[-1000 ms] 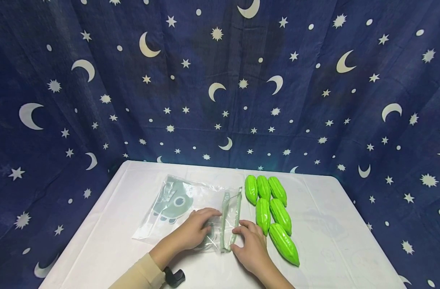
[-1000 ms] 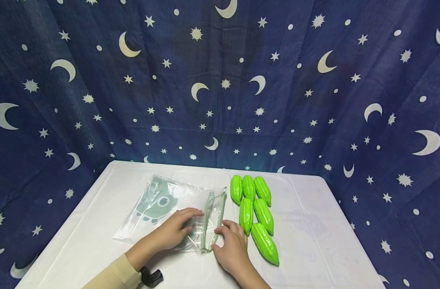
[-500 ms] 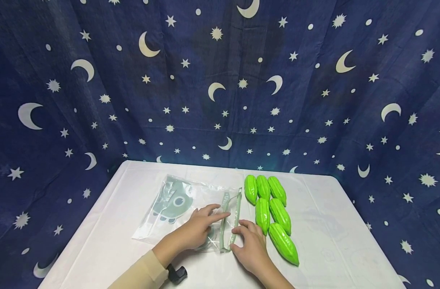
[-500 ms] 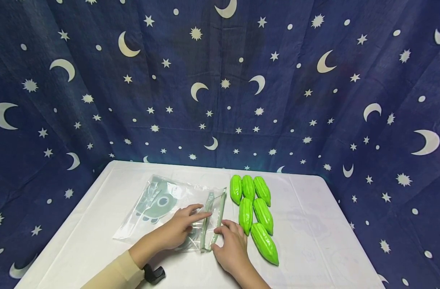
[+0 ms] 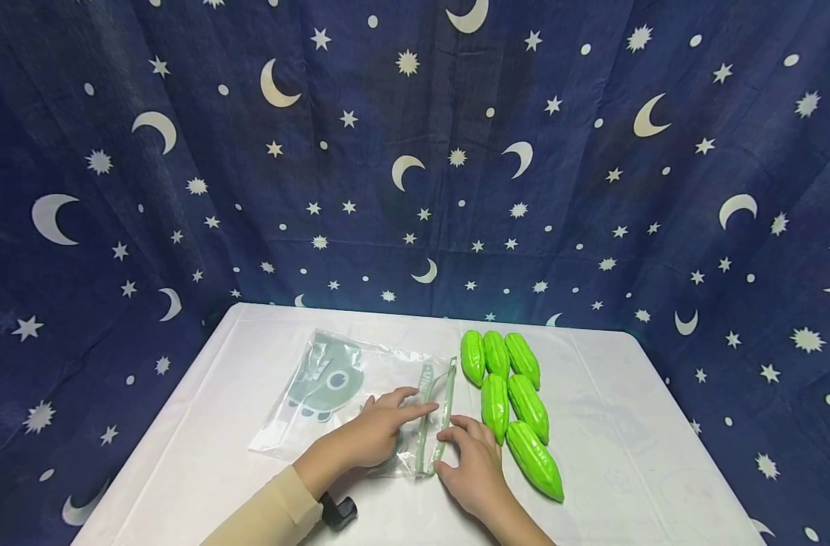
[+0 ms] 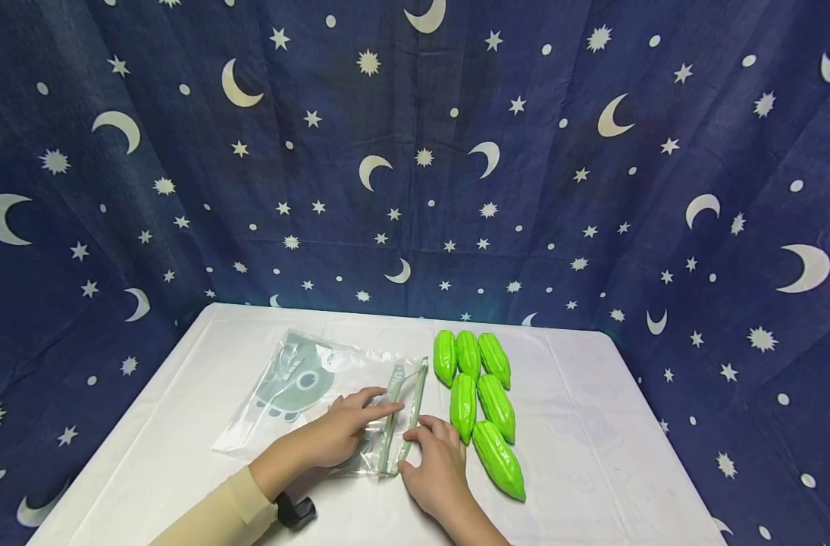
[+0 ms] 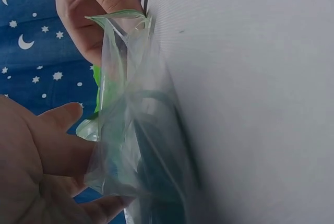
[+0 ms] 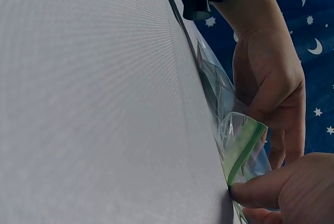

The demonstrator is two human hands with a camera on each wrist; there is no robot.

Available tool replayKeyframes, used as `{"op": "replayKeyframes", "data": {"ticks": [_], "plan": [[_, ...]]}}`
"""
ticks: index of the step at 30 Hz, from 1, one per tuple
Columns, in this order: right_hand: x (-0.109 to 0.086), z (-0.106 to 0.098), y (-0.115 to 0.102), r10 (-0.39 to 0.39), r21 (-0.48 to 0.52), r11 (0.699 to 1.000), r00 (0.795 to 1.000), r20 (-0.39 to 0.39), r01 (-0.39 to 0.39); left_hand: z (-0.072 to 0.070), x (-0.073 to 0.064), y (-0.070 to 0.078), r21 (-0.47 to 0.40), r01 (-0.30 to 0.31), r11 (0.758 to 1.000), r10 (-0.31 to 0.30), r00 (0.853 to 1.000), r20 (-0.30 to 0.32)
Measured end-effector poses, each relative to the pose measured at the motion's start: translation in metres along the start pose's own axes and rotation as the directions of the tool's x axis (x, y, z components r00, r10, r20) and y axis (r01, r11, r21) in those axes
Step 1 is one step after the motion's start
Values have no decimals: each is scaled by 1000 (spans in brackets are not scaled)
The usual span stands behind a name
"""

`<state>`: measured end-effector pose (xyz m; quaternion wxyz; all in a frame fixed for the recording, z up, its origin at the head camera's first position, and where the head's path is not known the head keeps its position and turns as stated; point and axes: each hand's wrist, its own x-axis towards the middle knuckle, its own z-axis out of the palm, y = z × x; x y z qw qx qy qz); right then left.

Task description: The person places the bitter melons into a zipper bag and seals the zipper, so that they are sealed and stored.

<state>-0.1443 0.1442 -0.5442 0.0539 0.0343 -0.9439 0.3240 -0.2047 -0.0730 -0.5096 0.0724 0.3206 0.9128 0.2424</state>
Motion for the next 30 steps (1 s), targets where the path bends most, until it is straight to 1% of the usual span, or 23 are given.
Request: {"op": "replayKeyframes", "data": {"ticks": [7,16,23,30], "plan": [[2,0,-1,3,1,1000,1000,-1,-3,-1,1,-1,10,49,999,-50,998,45],[1,0,-1,1,-4,1000,1000,2,-1,-5,-1,1,40,78,996,-81,994,73],[1,0,-3,15,-1,1000,1000,14,-15,-3,-3,1,67,80,995,-83,996,44],[1,1,-3,16,20,1000,1000,13,-17,0,-5,-1,50,73,996,-73,997,-3]]}}
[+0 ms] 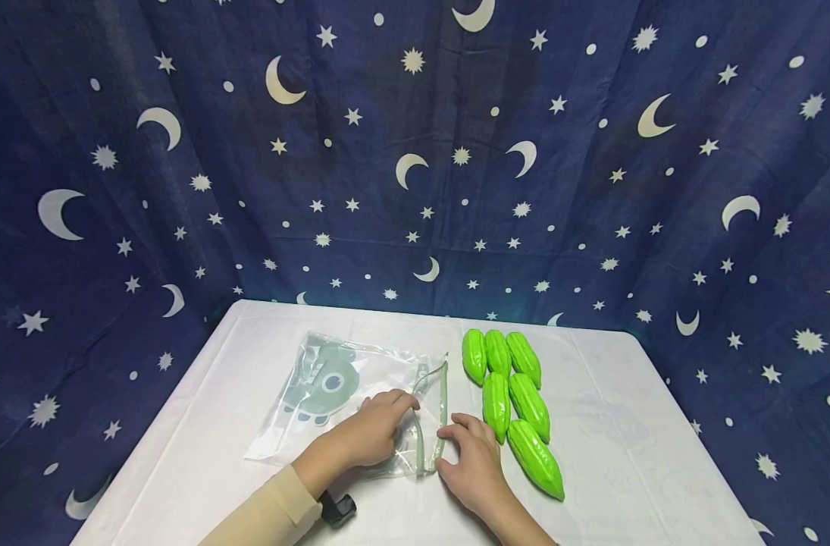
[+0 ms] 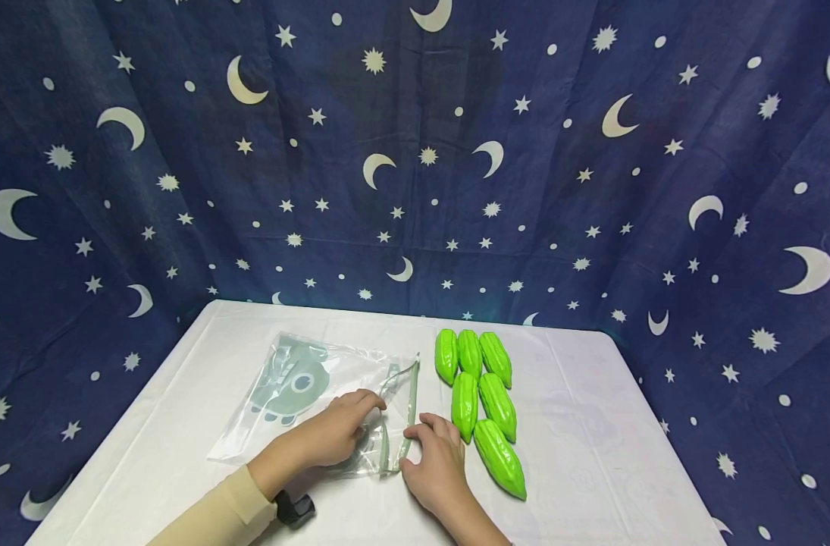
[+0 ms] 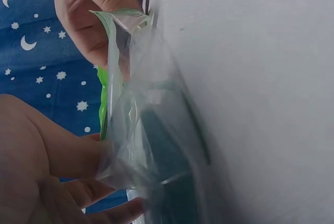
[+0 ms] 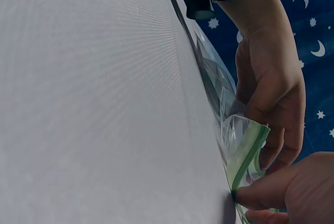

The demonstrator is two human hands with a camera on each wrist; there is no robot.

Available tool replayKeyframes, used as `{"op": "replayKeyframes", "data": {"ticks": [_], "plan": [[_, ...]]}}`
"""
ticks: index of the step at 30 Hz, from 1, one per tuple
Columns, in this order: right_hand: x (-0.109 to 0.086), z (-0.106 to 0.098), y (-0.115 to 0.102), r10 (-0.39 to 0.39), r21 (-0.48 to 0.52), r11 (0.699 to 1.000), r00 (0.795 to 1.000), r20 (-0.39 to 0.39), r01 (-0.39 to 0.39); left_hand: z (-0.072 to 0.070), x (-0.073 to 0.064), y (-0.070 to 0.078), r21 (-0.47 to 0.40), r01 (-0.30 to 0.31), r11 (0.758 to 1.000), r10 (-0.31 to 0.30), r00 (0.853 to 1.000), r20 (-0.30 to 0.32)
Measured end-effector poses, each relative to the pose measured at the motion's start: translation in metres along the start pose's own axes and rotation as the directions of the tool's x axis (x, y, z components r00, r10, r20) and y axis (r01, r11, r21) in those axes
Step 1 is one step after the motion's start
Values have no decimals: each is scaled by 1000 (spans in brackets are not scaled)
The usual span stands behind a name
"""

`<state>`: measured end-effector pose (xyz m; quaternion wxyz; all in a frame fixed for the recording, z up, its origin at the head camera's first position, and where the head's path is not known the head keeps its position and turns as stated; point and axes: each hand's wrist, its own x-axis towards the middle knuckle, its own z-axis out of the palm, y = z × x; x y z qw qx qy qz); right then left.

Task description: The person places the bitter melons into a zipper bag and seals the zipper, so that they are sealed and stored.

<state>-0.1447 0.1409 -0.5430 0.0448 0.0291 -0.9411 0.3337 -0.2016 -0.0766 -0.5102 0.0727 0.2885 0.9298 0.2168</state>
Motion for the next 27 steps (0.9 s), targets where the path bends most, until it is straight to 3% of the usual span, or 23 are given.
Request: {"op": "replayKeyframes", "data": {"ticks": [15,27], "plan": [[11,-1,-3,-14,3,1000,1000,-9,14,11,-1,6,-90,34,995,-41,995,-87],[25,1,-3,-45,-11,999,999,-21,45,19,3,10,-62,60,996,-71,977,-201]]}}
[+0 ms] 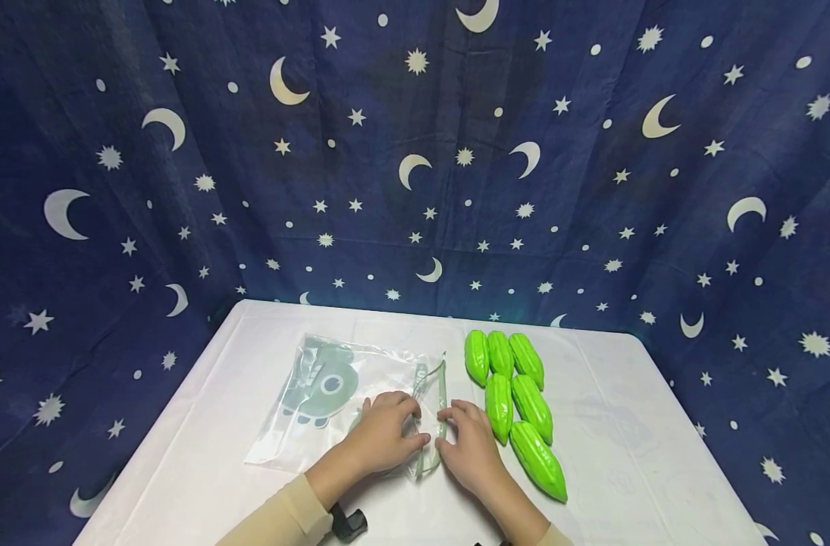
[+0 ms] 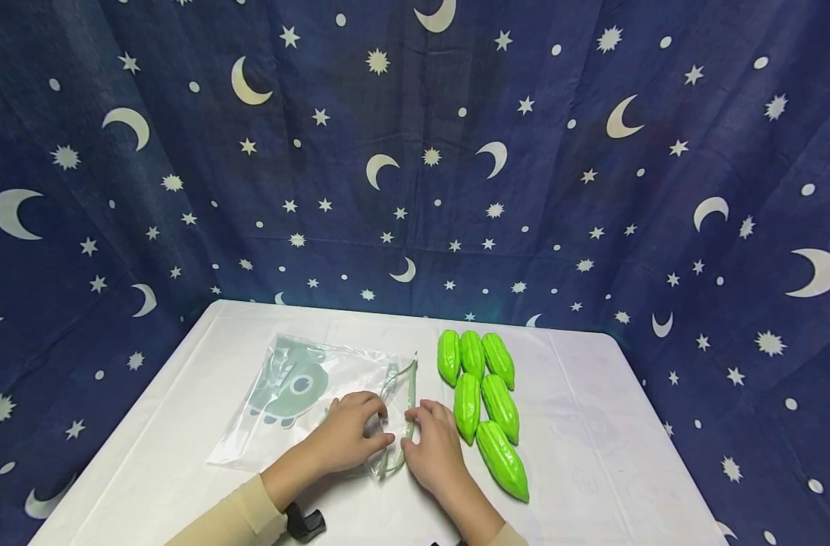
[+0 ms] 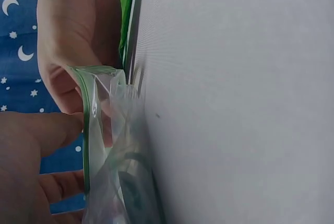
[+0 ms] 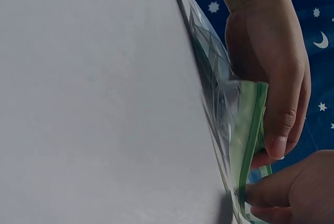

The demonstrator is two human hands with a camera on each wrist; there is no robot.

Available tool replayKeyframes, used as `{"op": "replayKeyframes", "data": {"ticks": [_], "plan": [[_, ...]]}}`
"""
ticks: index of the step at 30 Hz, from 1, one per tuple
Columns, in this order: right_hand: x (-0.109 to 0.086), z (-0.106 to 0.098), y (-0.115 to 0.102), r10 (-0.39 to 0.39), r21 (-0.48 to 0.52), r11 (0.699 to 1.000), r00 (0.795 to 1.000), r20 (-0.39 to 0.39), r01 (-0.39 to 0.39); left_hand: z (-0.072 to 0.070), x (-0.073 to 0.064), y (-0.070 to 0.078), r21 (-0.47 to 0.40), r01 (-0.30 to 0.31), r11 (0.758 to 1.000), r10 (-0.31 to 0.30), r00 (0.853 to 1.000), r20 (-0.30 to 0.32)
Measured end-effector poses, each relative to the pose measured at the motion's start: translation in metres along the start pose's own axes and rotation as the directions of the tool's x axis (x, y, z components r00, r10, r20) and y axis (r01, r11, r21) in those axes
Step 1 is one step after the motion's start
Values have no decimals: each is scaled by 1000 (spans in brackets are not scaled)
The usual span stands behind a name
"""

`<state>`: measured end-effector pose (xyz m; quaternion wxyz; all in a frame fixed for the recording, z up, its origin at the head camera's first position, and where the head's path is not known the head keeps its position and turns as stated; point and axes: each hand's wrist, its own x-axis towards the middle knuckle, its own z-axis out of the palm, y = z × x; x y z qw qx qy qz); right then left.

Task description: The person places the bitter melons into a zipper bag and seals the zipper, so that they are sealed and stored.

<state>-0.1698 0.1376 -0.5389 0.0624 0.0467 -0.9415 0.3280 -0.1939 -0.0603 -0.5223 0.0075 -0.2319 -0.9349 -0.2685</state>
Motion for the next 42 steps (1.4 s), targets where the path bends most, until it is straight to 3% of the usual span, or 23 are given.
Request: {"op": "replayKeyframes", "data": {"ticks": [23,42], "plan": [[13,3,0,-13,-22,1000,1000,6,13,-5,-7,2,-71,71,995,-71,997,13],[14,5,2,-8,-31,999,1000,4,8,-18,-6,-4,-45,20,999,-22,999,-42]]}}
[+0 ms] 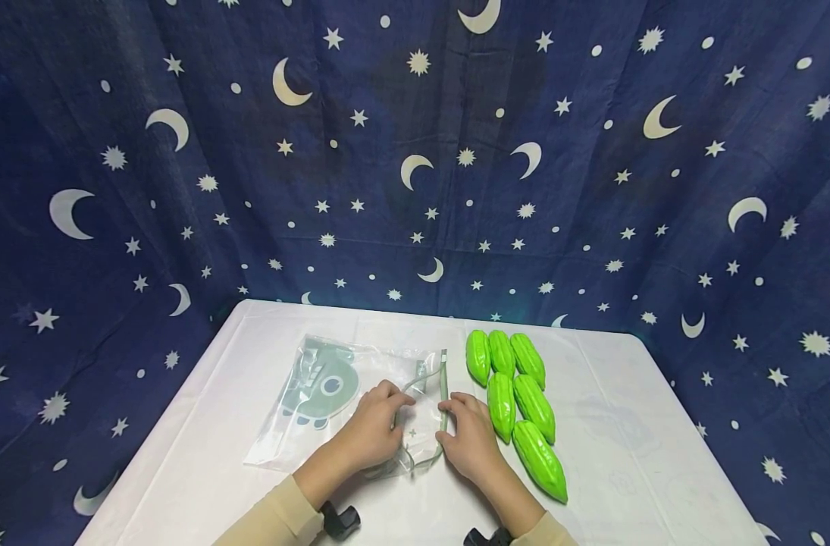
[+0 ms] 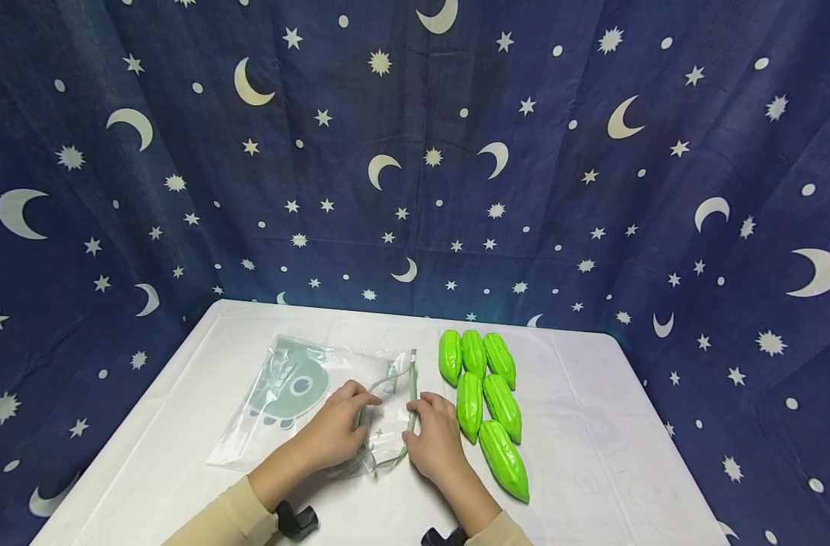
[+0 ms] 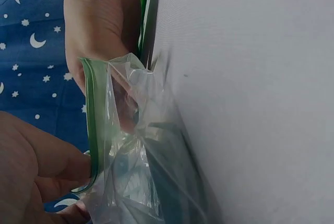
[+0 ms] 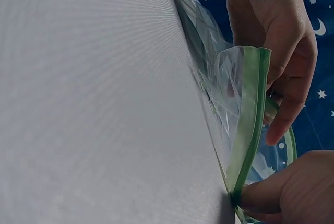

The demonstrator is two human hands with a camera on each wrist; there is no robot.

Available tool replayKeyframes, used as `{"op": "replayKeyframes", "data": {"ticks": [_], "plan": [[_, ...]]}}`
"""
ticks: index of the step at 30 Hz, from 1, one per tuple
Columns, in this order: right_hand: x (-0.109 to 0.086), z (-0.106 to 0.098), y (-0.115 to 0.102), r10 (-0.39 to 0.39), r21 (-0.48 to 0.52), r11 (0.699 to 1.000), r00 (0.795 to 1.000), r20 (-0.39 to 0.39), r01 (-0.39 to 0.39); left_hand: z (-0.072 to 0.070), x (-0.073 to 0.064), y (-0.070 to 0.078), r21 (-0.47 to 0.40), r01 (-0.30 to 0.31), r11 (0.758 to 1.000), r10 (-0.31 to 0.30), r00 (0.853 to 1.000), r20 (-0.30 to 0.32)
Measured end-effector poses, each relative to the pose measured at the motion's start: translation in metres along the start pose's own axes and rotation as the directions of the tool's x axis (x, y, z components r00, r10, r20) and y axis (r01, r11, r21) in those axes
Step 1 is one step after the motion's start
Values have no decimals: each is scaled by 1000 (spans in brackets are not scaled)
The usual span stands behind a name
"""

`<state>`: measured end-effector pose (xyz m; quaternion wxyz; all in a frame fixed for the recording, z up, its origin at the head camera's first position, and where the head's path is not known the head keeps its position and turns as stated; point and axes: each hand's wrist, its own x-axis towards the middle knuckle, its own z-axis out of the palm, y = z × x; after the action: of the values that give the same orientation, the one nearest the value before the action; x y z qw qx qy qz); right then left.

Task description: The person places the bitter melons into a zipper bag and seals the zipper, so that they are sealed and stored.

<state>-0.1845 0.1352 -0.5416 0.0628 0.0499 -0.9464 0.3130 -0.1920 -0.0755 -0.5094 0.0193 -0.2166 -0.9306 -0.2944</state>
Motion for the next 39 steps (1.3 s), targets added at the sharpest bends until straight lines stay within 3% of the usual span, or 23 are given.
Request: {"op": "replayKeyframes", "data": {"ticks": [12,20,27,39], "plan": [[0,0,0,0,-15,1000,1000,3,0,3,0,-4,2,-12,1000,12,1000,-14],[0,1,1,-6,-22,1000,1000,2,6,9,-1,-5,17,-24,1000,23,999,33],[0,0,1,-3,-29,1000,1000,-4,3,9,-4,-4,-9,7,1000,-6,995,95],[6,-3,-3,-10,-1,1000,1000,7,10,8,-4,0,-51,37,998,-34,997,62]]}}
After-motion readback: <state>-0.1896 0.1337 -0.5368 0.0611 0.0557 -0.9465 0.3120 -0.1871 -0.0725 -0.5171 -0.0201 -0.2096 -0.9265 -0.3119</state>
